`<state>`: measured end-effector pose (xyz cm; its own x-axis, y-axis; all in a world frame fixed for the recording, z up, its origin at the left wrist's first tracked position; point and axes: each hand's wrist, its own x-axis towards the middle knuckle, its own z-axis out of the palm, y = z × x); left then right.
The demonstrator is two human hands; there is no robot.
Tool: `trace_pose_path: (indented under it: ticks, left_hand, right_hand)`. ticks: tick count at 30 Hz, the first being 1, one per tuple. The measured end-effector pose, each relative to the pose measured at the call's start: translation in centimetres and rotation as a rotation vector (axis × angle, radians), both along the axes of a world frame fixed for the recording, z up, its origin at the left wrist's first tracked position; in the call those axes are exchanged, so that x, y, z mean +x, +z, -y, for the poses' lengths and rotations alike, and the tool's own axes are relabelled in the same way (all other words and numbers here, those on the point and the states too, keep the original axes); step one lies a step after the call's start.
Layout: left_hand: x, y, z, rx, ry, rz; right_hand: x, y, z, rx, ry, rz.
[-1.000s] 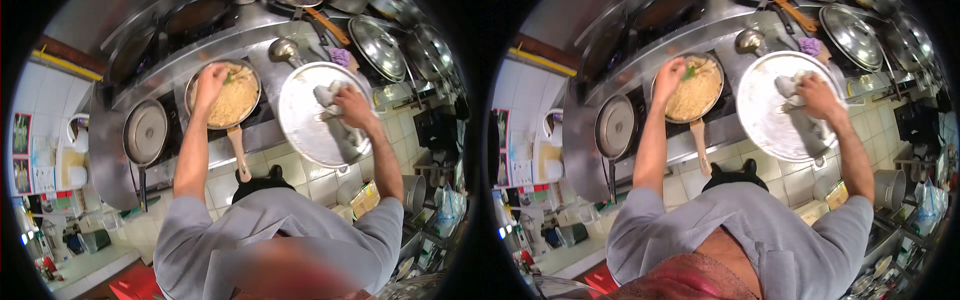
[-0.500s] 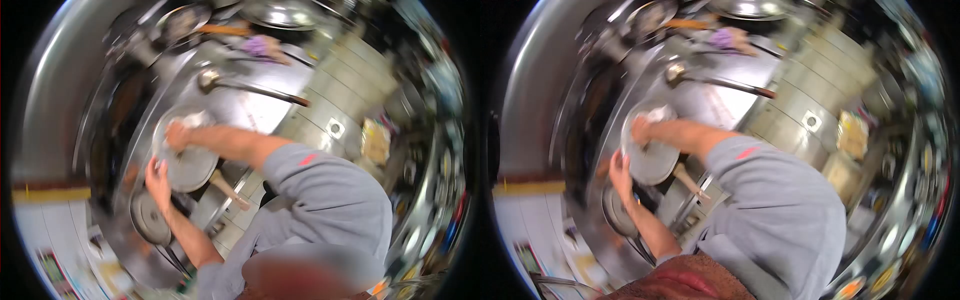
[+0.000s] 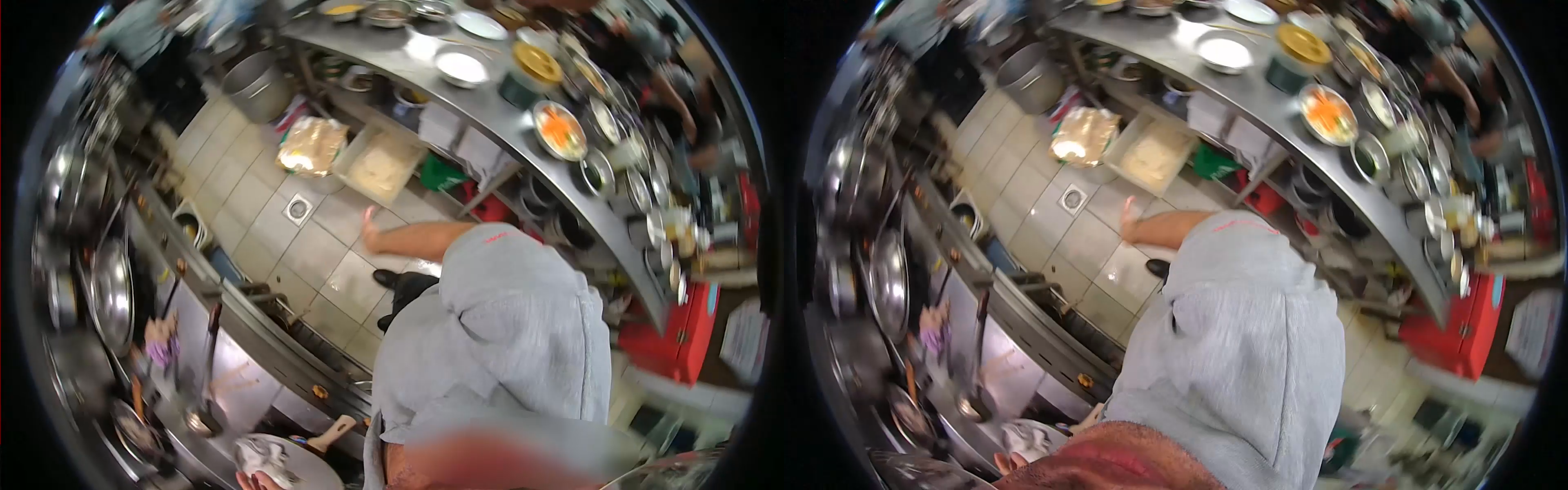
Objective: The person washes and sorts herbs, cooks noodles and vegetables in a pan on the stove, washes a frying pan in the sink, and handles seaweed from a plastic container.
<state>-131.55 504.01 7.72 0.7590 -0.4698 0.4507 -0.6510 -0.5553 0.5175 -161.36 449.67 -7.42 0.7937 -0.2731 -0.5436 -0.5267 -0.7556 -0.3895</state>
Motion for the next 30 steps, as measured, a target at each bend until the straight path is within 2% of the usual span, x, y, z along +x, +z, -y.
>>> trace_pose_path:
  ticks: [2, 4, 6, 7, 8, 9, 10, 12, 13, 14, 15, 16, 17, 18, 19, 21, 22, 23, 24, 25, 26, 28, 30]
  left_hand:
    - [1.5, 0.1, 4.1, -0.044, -0.547, 0.581]
    - [-0.6, 2.4, 9.7, -0.004, -0.674, 0.541]
    - [-7.5, 7.3, 17.9, 0.128, -0.132, -0.284]
    - [-7.6, 6.5, 19.9, 0.069, -0.2, -0.421]
    - [-9.8, 7.5, 22.8, 0.077, -0.214, -0.42]
    - [-13.3, 9.3, 26.8, 0.123, -0.289, -0.426]
    - [-16.7, 10.4, 29.6, 0.175, -0.34, -0.435]
    - [-18.9, 9.9, 34.0, 0.126, -0.455, -0.455]
    - [-18.8, 9.3, 36.7, 0.127, -0.531, -0.484]
    - [-19.4, 9.3, 37.0, 0.119, -0.538, -0.511]
    - [-20.1, 9.8, 37.8, 0.148, -0.463, -0.517]
    - [-19.3, 9.4, 39.1, 0.124, -0.523, -0.535]
    - [-20.8, 10.8, 37.9, 0.185, -0.379, -0.464]
    - [-19.9, 11.0, 36.3, 0.146, -0.337, -0.483]
    - [-18.7, 11.0, 34.4, 0.116, -0.287, -0.504]
    - [-15.5, 9.7, 25.9, 0.243, -0.163, -0.22]
    - [-15.9, 10.8, 22.1, 0.282, -0.018, -0.245]
    - [-14.2, 10.2, 18.5, 0.273, 0.064, -0.215]
    - [-13.8, 10.4, 14.3, 0.316, 0.235, -0.157]
    - [-14.4, 10.7, 9.6, 0.333, 0.385, -0.11]
    - [-13.0, 10.1, 5.3, 0.392, 0.48, -0.108]
    - [-12.7, 9.8, -1.9, 0.436, 0.664, -0.136]
    - [-12.0, 8.1, -7.3, 0.51, 0.747, -0.196]
  right_hand:
    - [-10.8, -0.8, 4.3, 0.188, 0.043, -0.231]
    - [-19.4, 5.7, 6.0, 0.525, -0.81, 0.221]
    - [-26.6, 7.8, 6.0, 0.694, -1.512, 0.906]
    - [-30.2, 8.2, 6.5, 0.729, -1.745, 1.214]
    - [-33.9, 8.3, 7.0, 0.745, -1.965, 1.537]
    - [-37.8, 7.6, 7.7, 0.808, -2.062, 1.696]
    - [-41.2, 6.7, 8.4, 0.889, -2.152, 1.833]
    - [-45.3, 7.4, 9.8, 0.734, -2.246, 1.906]
    - [-47.2, 7.7, 10.5, 0.788, -2.272, 1.923]
    - [-47.8, 7.5, 11.4, 0.797, -2.151, 1.937]
    - [-48.4, 6.5, 11.6, 0.717, -2.084, 1.966]
    - [-48.2, 7.1, 10.1, 0.491, -2.063, 1.915]
    - [-48.5, 4.8, 10.4, 0.611, -2.025, 1.895]
    - [-48.6, 4.3, 9.1, 0.696, -2.081, 1.804]
    - [-47.0, 6.9, 5.5, 0.701, -1.943, 1.719]
    - [-47.1, 6.6, 1.5, 0.599, -1.882, 1.499]
    - [-46.1, 5.8, 1.0, 0.617, -1.902, 1.366]
    - [-45.5, 5.6, -0.4, 0.68, -1.853, 1.349]
    - [-44.5, 5.7, -0.4, 0.825, -1.702, 1.191]
    - [-39.3, 8.6, -1.0, 0.848, -1.724, 1.075]
    - [-36.8, 9.0, -1.4, 0.862, -1.654, 0.997]
    - [-28.9, 11.5, -3.1, 0.918, -1.478, 0.881]
    - [-22.8, 11.4, -4.9, 1.056, -1.266, 0.819]
